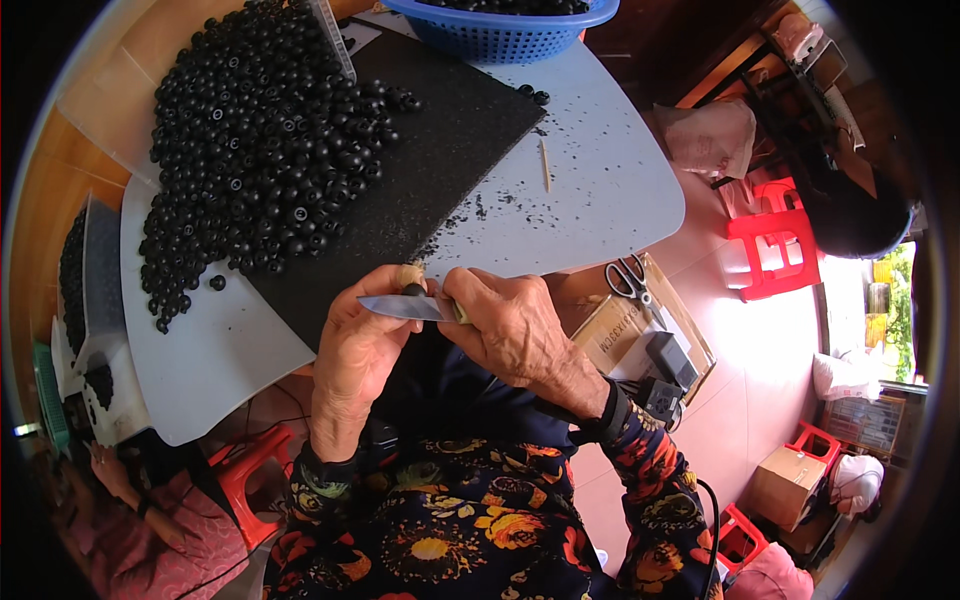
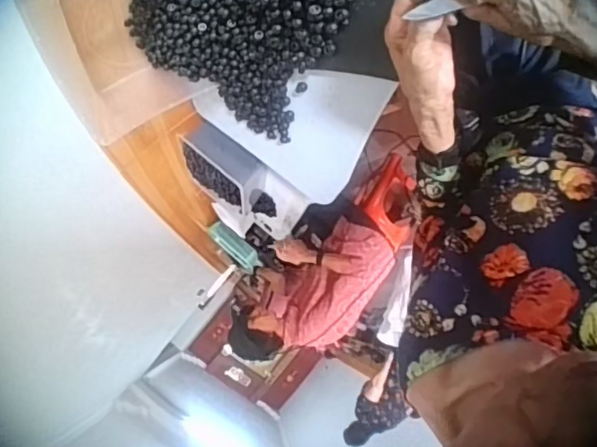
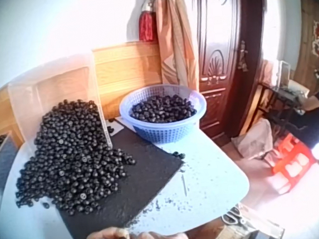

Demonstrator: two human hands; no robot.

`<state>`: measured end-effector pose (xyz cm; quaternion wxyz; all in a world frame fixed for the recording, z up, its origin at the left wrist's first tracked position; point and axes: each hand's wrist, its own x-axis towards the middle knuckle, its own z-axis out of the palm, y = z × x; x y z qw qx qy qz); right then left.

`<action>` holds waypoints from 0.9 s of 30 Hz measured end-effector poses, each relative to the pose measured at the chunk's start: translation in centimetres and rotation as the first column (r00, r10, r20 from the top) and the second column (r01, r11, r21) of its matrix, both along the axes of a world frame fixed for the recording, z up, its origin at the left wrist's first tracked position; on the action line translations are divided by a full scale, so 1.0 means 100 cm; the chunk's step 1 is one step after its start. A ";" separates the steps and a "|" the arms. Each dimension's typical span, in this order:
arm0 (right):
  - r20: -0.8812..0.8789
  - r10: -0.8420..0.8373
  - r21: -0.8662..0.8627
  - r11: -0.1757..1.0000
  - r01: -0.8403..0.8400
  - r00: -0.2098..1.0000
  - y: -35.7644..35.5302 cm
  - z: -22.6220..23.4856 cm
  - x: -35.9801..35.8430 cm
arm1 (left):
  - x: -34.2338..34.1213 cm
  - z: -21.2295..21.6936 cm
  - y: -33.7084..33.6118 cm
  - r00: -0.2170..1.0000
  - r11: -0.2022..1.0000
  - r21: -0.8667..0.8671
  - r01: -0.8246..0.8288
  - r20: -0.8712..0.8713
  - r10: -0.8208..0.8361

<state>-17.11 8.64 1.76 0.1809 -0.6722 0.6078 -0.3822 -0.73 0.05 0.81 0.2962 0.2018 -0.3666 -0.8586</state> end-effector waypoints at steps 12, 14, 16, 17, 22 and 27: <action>-0.074 -0.245 0.111 0.961 0.252 0.967 -0.003 0.006 -0.008 | 0.002 0.028 0.014 0.987 0.979 -0.143 0.143 0.088 -0.131; 0.103 -0.259 0.081 0.964 0.252 0.960 0.003 0.020 -0.004 | 0.006 0.011 0.008 0.997 0.984 -0.171 0.055 0.064 -0.045; 0.223 -0.243 0.126 0.968 0.219 0.944 0.003 0.021 -0.002 | 0.007 0.010 0.005 0.997 0.985 -0.155 0.077 0.016 -0.075; 0.344 -0.223 0.164 0.971 0.175 0.912 0.002 0.022 -0.001 | 0.005 0.011 0.006 0.998 0.983 -0.171 0.070 0.012 -0.069; 0.625 -0.183 0.203 0.977 0.068 0.759 0.006 0.009 0.003 | 0.001 0.012 0.005 0.999 0.974 -0.224 0.041 0.036 -0.033; 0.648 -0.149 0.189 0.982 0.032 0.747 0.001 0.016 0.011 | -0.001 0.010 0.009 0.991 0.970 -0.244 -0.011 0.125 0.042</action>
